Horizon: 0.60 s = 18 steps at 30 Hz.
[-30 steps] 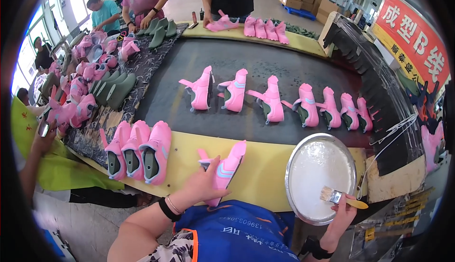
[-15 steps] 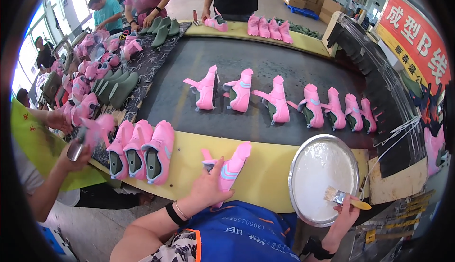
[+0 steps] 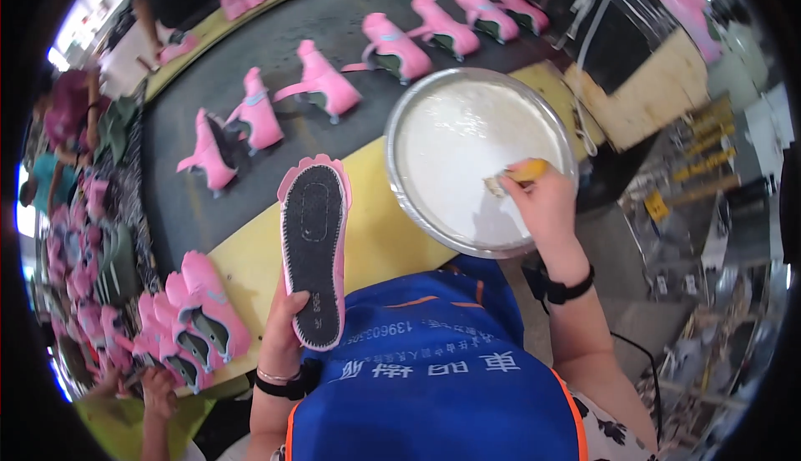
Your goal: Applying glue to the bottom of shoe soles with a brush and placing them onto a conveyor belt.
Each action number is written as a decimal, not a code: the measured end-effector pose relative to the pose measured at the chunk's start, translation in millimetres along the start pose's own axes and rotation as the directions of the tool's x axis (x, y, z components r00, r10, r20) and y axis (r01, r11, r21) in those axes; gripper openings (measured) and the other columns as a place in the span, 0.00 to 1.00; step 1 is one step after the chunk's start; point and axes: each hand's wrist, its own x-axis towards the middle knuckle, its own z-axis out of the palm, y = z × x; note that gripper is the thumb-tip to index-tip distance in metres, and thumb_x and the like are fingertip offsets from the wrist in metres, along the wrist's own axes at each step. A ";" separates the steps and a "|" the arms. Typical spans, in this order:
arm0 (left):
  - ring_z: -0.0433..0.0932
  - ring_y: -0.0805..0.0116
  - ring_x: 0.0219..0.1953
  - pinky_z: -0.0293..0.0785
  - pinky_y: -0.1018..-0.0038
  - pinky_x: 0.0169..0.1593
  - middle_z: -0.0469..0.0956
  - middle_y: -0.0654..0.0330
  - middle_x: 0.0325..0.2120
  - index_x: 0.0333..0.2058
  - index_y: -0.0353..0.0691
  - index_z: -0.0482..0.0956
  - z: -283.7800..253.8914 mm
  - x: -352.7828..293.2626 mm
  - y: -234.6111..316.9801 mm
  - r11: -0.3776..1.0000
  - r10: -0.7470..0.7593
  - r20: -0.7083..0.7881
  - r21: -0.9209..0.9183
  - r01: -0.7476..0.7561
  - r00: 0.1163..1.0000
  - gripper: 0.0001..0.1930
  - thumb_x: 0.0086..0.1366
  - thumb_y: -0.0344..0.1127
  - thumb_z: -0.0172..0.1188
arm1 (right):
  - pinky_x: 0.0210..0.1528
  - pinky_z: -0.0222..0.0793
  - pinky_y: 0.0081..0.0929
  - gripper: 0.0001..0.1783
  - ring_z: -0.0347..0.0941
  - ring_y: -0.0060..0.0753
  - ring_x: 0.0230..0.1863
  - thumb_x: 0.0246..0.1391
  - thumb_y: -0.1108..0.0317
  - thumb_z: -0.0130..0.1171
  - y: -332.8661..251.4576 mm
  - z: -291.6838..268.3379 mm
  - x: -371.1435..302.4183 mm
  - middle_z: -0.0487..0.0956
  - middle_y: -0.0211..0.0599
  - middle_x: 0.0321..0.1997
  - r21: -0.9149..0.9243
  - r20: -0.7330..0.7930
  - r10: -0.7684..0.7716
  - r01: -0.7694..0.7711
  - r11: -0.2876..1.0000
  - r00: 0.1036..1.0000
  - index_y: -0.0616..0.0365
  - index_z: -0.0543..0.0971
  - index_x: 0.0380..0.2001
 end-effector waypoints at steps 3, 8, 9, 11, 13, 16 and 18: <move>0.71 0.61 0.65 0.64 0.70 0.69 0.69 0.48 0.65 0.70 0.29 0.56 26.8 9.0 7.6 0.997 -0.032 0.099 0.067 0.026 0.995 0.44 0.60 0.46 0.60 | 0.36 0.77 0.33 0.14 0.84 0.41 0.32 0.51 0.64 0.74 7.0 3.2 2.7 0.85 0.42 0.32 -0.087 0.135 0.047 -0.035 0.996 0.990 0.61 0.83 0.36; 0.69 0.60 0.67 0.62 0.70 0.71 0.66 0.45 0.67 0.71 0.28 0.54 54.5 7.6 24.0 0.982 -0.186 0.197 0.075 0.175 0.963 0.46 0.59 0.46 0.60 | 0.34 0.77 0.27 0.11 0.83 0.32 0.31 0.52 0.68 0.74 -17.9 -21.4 -1.4 0.85 0.39 0.32 0.198 -0.016 0.045 -0.041 0.979 0.999 0.62 0.83 0.35; 0.69 0.60 0.67 0.62 0.70 0.71 0.66 0.45 0.67 0.71 0.28 0.54 63.7 7.1 31.1 0.984 -0.173 0.174 0.075 0.162 0.969 0.46 0.59 0.46 0.60 | 0.34 0.77 0.24 0.10 0.83 0.29 0.31 0.52 0.70 0.74 -25.5 -25.9 -1.1 0.85 0.38 0.33 0.273 -0.128 0.001 0.034 0.961 0.992 0.62 0.84 0.35; 0.68 0.61 0.67 0.59 0.70 0.71 0.65 0.46 0.67 0.72 0.28 0.52 80.1 11.8 43.3 0.963 -0.265 0.292 0.132 0.236 0.919 0.50 0.59 0.50 0.62 | 0.34 0.77 0.21 0.10 0.80 0.22 0.31 0.54 0.72 0.73 -22.0 -33.4 -2.0 0.85 0.36 0.33 0.296 -0.186 -0.029 0.084 0.952 0.982 0.64 0.84 0.38; 0.65 0.61 0.69 0.56 0.70 0.72 0.64 0.47 0.68 0.72 0.28 0.52 84.4 16.5 47.0 0.962 -0.269 0.386 0.154 0.226 0.882 0.47 0.62 0.49 0.60 | 0.36 0.77 0.20 0.09 0.80 0.22 0.32 0.55 0.74 0.71 -8.6 -36.3 -1.0 0.85 0.36 0.35 0.150 -0.097 -0.001 0.016 0.989 0.995 0.65 0.84 0.38; 0.62 0.58 0.71 0.55 0.60 0.74 0.61 0.46 0.69 0.73 0.28 0.49 84.7 21.9 41.2 0.965 -0.256 0.485 0.086 0.246 0.836 0.44 0.65 0.44 0.57 | 0.36 0.76 0.19 0.09 0.80 0.22 0.32 0.55 0.74 0.71 0.3 -36.7 -0.7 0.85 0.37 0.36 0.212 -0.136 -0.006 0.035 0.977 0.991 0.66 0.84 0.38; 0.62 0.57 0.71 0.55 0.58 0.74 0.60 0.45 0.70 0.73 0.28 0.49 91.2 19.9 44.6 0.967 -0.248 0.478 0.070 0.245 0.843 0.44 0.65 0.44 0.57 | 0.36 0.75 0.19 0.09 0.79 0.21 0.32 0.55 0.73 0.71 -12.9 -40.1 -3.3 0.84 0.35 0.34 0.343 -0.227 0.036 0.046 0.938 0.973 0.65 0.83 0.38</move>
